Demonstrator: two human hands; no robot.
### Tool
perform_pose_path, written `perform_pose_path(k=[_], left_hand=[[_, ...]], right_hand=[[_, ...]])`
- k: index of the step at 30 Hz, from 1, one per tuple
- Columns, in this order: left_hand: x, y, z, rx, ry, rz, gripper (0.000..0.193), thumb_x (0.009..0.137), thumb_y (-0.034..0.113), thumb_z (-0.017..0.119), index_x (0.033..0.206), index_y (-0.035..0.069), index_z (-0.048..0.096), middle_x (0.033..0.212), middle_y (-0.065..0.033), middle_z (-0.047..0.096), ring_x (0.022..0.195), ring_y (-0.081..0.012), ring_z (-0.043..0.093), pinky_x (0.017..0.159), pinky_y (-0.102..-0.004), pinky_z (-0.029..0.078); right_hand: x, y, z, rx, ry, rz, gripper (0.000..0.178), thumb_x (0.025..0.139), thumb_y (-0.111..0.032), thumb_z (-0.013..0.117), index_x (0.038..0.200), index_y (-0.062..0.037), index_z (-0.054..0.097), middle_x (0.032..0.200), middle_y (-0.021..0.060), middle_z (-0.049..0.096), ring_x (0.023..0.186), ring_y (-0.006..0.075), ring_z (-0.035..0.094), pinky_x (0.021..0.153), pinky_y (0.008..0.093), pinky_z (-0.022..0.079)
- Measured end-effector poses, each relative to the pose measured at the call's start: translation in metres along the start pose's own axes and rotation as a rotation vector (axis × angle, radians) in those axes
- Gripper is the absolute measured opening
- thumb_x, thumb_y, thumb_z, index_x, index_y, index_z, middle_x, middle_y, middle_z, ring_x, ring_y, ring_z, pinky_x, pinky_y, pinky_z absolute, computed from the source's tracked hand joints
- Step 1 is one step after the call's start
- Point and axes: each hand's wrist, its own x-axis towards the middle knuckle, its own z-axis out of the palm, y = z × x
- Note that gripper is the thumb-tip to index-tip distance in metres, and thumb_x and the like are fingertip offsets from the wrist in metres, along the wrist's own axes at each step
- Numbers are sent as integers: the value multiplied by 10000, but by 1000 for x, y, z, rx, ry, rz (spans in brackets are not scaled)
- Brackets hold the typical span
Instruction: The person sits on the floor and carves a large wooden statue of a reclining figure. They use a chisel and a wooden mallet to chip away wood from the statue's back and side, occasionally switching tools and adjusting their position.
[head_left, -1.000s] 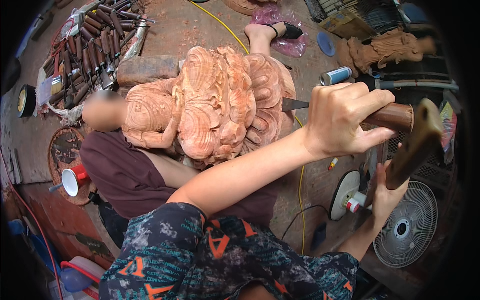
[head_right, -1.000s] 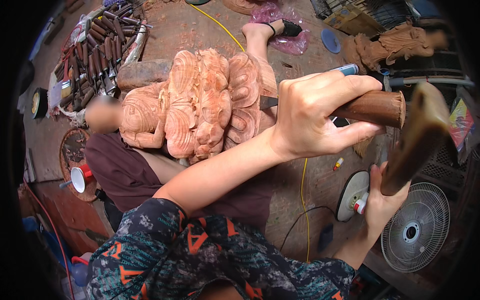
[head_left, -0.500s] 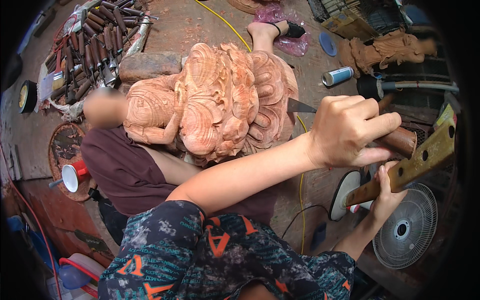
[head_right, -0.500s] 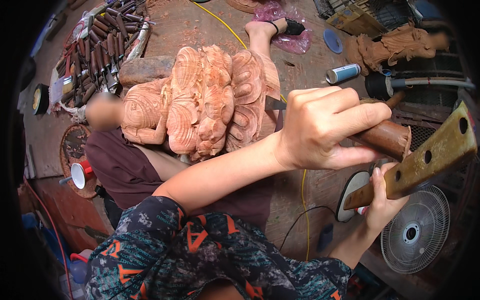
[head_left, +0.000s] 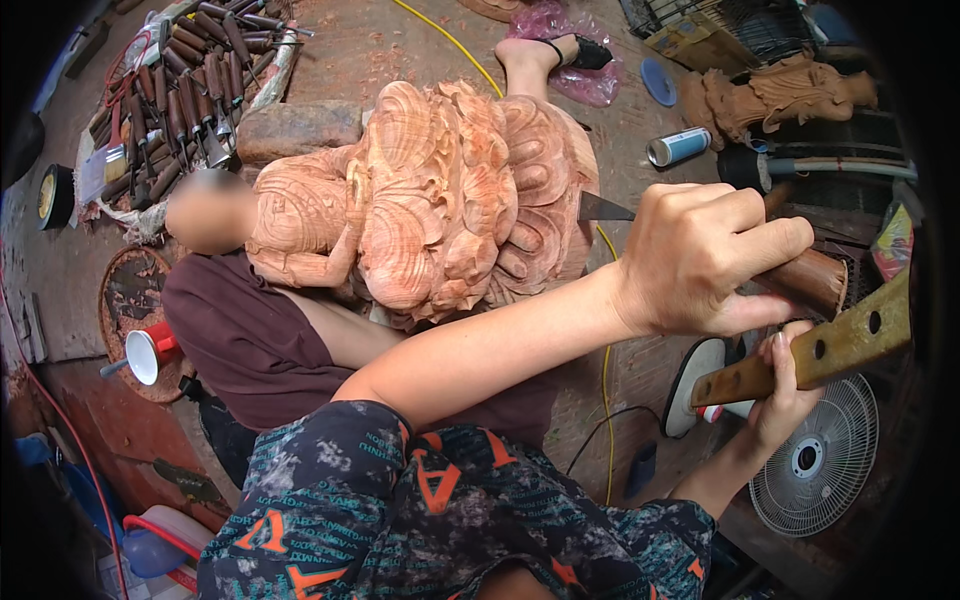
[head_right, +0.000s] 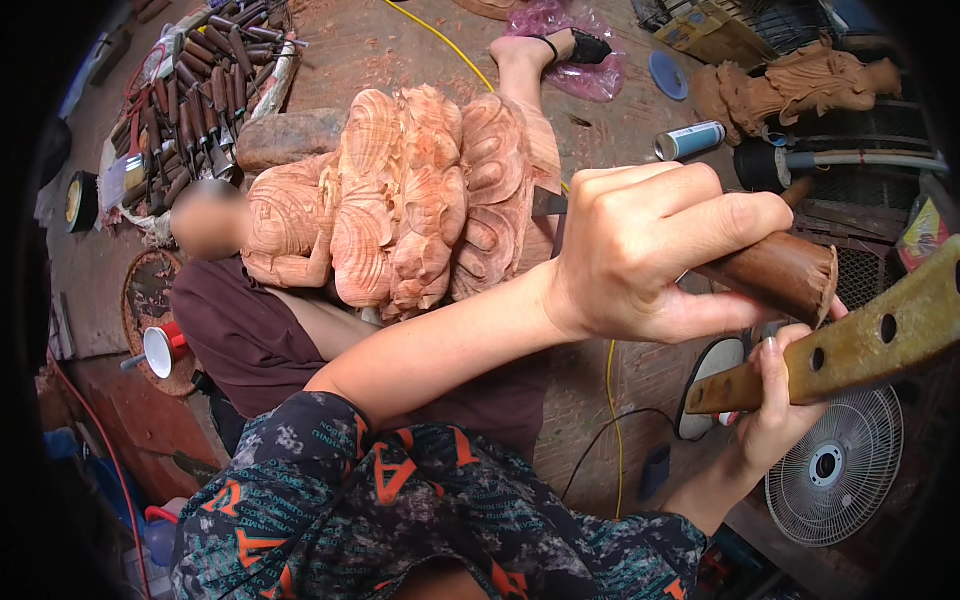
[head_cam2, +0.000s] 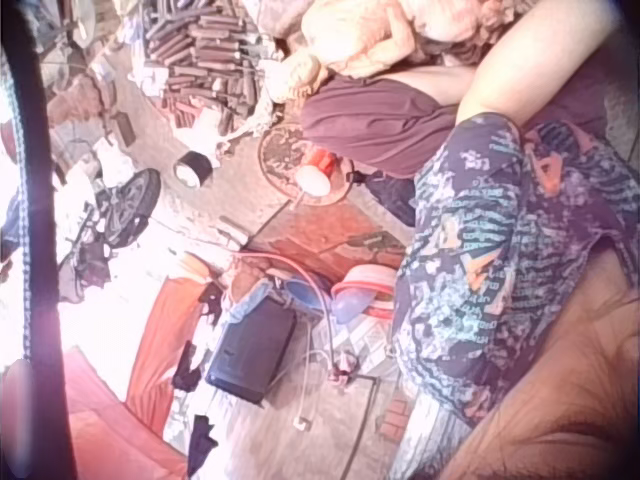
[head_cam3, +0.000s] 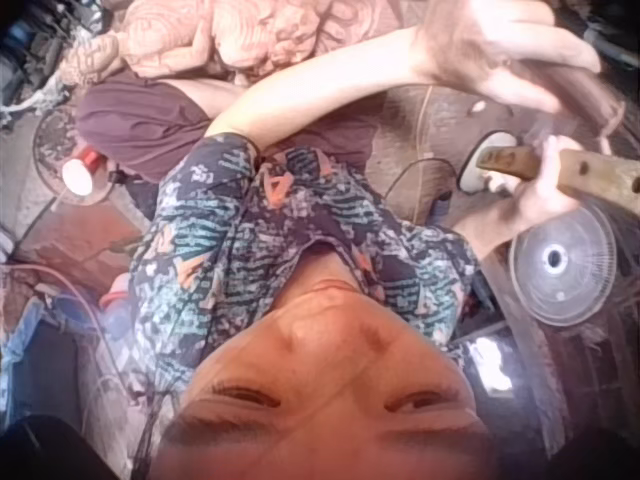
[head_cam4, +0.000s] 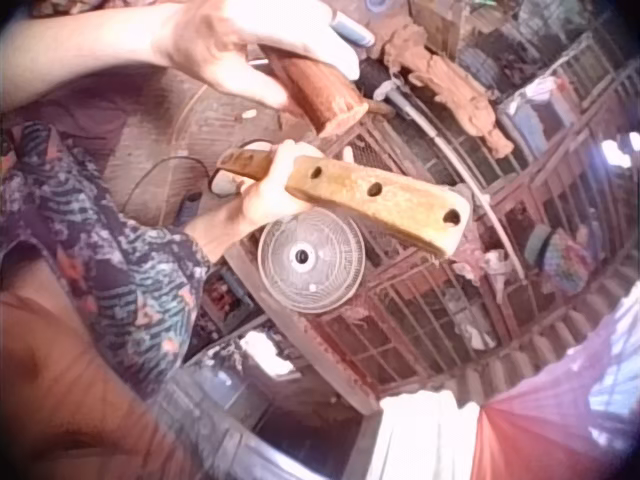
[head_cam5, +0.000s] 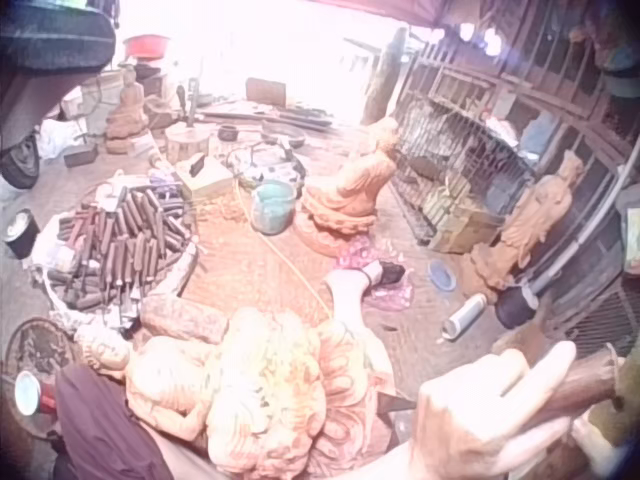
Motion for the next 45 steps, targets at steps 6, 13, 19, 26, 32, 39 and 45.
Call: perform_pose_path(k=[6, 13, 19, 26, 32, 39, 45], left_hand=[[0, -3, 0, 17, 24, 14, 413, 531, 281, 788, 895, 121, 674, 588, -12, 519, 491, -187, 541, 458, -300, 441], [0, -2, 0, 7, 30, -4, 405, 540, 280, 790, 894, 124, 669, 587, -15, 517, 498, -192, 544, 466, -302, 443], [1, -8, 4, 26, 0, -48, 378, 590, 296, 784, 909, 138, 657, 621, -24, 541, 539, -217, 563, 502, -320, 455], [1, -7, 2, 53, -55, -59, 368, 613, 315, 774, 921, 148, 659, 640, -28, 566, 555, -223, 575, 507, -327, 459], [-1, -8, 4, 64, -80, -79, 378, 624, 336, 770, 934, 152, 656, 638, -29, 567, 564, -223, 586, 506, -336, 459], [-3, -8, 2, 59, -92, -94, 377, 618, 336, 777, 926, 150, 664, 639, -31, 573, 553, -224, 586, 506, -334, 461], [-3, -10, -1, 48, -120, -70, 391, 609, 336, 785, 929, 142, 671, 643, -31, 579, 554, -220, 591, 504, -329, 464]], right_hand=[[2, -5, 8, 1, 0, -24, 619, 856, 42, 557, 1404, 19, 270, 832, 58, 490, 713, 118, 474, 676, 257, 435], [3, -5, 7, 12, -16, -21, 602, 858, 46, 550, 1396, 3, 283, 833, 61, 490, 713, 113, 474, 671, 256, 438], [4, -4, 12, -235, 39, -73, 593, 810, 55, 578, 1354, 28, 342, 793, 30, 507, 668, 86, 480, 638, 212, 421], [3, 2, 2, -216, 127, -75, 438, 796, 67, 659, 1208, 30, 514, 828, 11, 523, 737, 83, 490, 730, 210, 407], [6, 9, -5, 54, 153, -57, 478, 809, 79, 630, 1258, 34, 473, 829, 7, 506, 729, 65, 461, 728, 202, 403], [4, 7, -7, -33, 82, -51, 510, 812, 76, 616, 1282, 10, 427, 848, 15, 506, 716, 68, 463, 703, 207, 417], [-4, 12, 7, -286, 30, -101, 525, 769, 140, 608, 1262, 35, 461, 856, 14, 513, 757, 79, 473, 760, 193, 396]])
